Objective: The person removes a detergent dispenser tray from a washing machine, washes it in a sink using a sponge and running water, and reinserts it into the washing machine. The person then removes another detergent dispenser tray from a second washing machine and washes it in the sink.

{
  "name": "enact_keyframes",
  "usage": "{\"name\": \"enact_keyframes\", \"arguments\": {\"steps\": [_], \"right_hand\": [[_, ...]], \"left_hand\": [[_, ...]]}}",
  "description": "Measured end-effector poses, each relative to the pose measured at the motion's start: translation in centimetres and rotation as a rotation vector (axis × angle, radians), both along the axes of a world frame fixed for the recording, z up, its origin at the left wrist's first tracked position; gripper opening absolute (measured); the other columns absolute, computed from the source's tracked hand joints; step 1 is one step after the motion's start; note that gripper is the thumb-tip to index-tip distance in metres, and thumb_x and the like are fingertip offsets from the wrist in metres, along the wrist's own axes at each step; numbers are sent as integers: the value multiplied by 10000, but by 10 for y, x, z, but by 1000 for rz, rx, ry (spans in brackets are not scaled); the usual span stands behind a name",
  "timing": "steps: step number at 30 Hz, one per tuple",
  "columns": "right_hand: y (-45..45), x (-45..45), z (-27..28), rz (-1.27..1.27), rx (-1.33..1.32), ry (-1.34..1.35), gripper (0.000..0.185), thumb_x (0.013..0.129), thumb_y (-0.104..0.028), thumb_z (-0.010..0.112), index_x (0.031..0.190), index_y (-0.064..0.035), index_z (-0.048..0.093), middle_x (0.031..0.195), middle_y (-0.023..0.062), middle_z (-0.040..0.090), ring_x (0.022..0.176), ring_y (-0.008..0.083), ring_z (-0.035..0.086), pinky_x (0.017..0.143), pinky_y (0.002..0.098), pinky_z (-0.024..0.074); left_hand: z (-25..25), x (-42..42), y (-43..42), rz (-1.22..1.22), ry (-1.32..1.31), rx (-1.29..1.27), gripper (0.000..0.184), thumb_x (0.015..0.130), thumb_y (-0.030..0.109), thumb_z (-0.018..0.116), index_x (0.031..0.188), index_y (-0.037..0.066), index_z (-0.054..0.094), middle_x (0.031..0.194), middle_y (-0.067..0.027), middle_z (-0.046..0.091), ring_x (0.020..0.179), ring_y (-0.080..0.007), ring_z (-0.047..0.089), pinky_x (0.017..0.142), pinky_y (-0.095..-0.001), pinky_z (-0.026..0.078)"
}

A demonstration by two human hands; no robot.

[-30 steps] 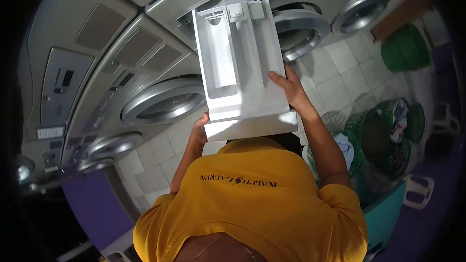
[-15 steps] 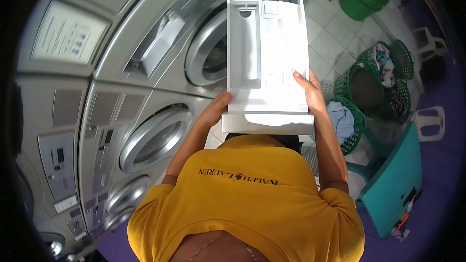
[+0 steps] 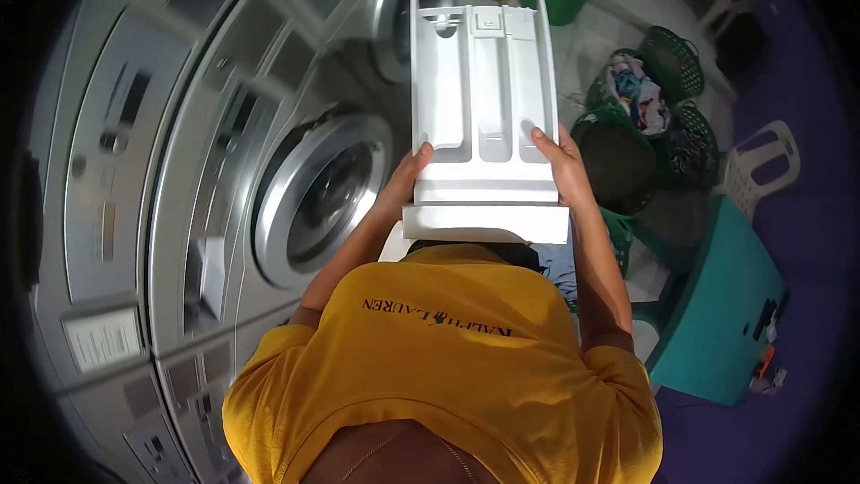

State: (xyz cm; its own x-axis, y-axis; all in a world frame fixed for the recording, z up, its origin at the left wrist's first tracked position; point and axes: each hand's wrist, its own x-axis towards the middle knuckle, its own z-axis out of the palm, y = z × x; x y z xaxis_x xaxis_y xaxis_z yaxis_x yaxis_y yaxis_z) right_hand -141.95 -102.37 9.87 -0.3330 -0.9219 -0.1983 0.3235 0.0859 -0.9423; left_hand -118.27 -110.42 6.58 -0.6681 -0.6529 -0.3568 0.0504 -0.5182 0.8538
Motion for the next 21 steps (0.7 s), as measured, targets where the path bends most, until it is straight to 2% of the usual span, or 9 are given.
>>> {"name": "enact_keyframes", "arguments": {"steps": [1, 5, 10, 11, 14, 16, 18, 19, 21], "right_hand": [[-8, -12, -1, -10, 12, 4, 367, 863, -189, 551, 1188, -32, 481, 969, 43, 588, 822, 86, 548, 703, 216, 441], [-52, -68, 6, -25, 25, 6, 410, 883, -301, 526, 1202, -49, 471, 995, 38, 579, 839, 90, 543, 715, 219, 438], [-116, -132, 3, -73, 63, 122, 563, 875, -445, 483, 1260, -38, 421, 1115, 74, 531, 996, 130, 499, 842, 230, 387], [-132, -148, -3, -94, 60, 200, 654, 869, -507, 442, 1311, -32, 355, 1218, 120, 466, 1091, 170, 455, 919, 261, 342], [-176, -192, -14, -68, -48, -99, 714, 867, -535, 410, 1353, -33, 264, 1274, 167, 420, 1149, 210, 424, 955, 296, 320], [-199, -229, -16, -107, -17, -104, 791, 845, -577, 404, 1376, -35, 180, 1287, 194, 411, 1170, 259, 417, 965, 359, 315], [-205, -280, -71, -204, 74, -113, 811, 836, -580, 419, 1381, -39, 159, 1306, 199, 391, 1182, 275, 407, 973, 383, 301], [-203, -304, -111, -338, 119, -38, 819, 821, -582, 448, 1370, -32, 188, 1166, 163, 511, 1012, 262, 523, 856, 377, 409], [-175, -331, -159, -368, 375, 58, 712, 846, -543, 446, 1306, -16, 312, 917, 92, 571, 779, 208, 555, 649, 330, 470]], "left_hand": [[-11, -14, -10, 55, -45, -7, 876, 762, 576, 550, 1296, -68, 289, 1256, -222, 403, 1175, -275, 393, 970, -337, 309], [13, -79, -64, -11, -26, 27, 675, 765, 481, 580, 1150, -58, 449, 1000, -134, 552, 909, -199, 542, 778, -296, 429], [9, -145, -145, -30, 26, -10, 610, 777, 420, 578, 1140, -54, 455, 971, -133, 554, 867, -188, 555, 743, -288, 441], [8, -159, -164, -33, 25, -26, 603, 777, 419, 577, 1134, -53, 459, 968, -134, 555, 861, -186, 556, 736, -287, 443], [10, -201, -225, -60, 39, 25, 575, 780, 407, 573, 1118, -47, 468, 952, -127, 558, 832, -180, 559, 714, -289, 448], [22, -238, -273, -75, 48, 71, 541, 786, 393, 569, 1096, -42, 481, 930, -115, 562, 803, -173, 561, 696, -289, 450], [31, -274, -318, -76, 39, 121, 495, 794, 376, 564, 1061, -36, 501, 899, -99, 568, 769, -164, 563, 673, -285, 450], [34, -293, -342, -101, 62, 85, 440, 808, 361, 554, 1012, -28, 531, 855, -79, 572, 735, -156, 561, 646, -279, 447], [38, -333, -385, -94, 34, 102, 424, 813, 362, 549, 990, -23, 543, 841, -75, 573, 734, -151, 559, 640, -276, 445]]}}
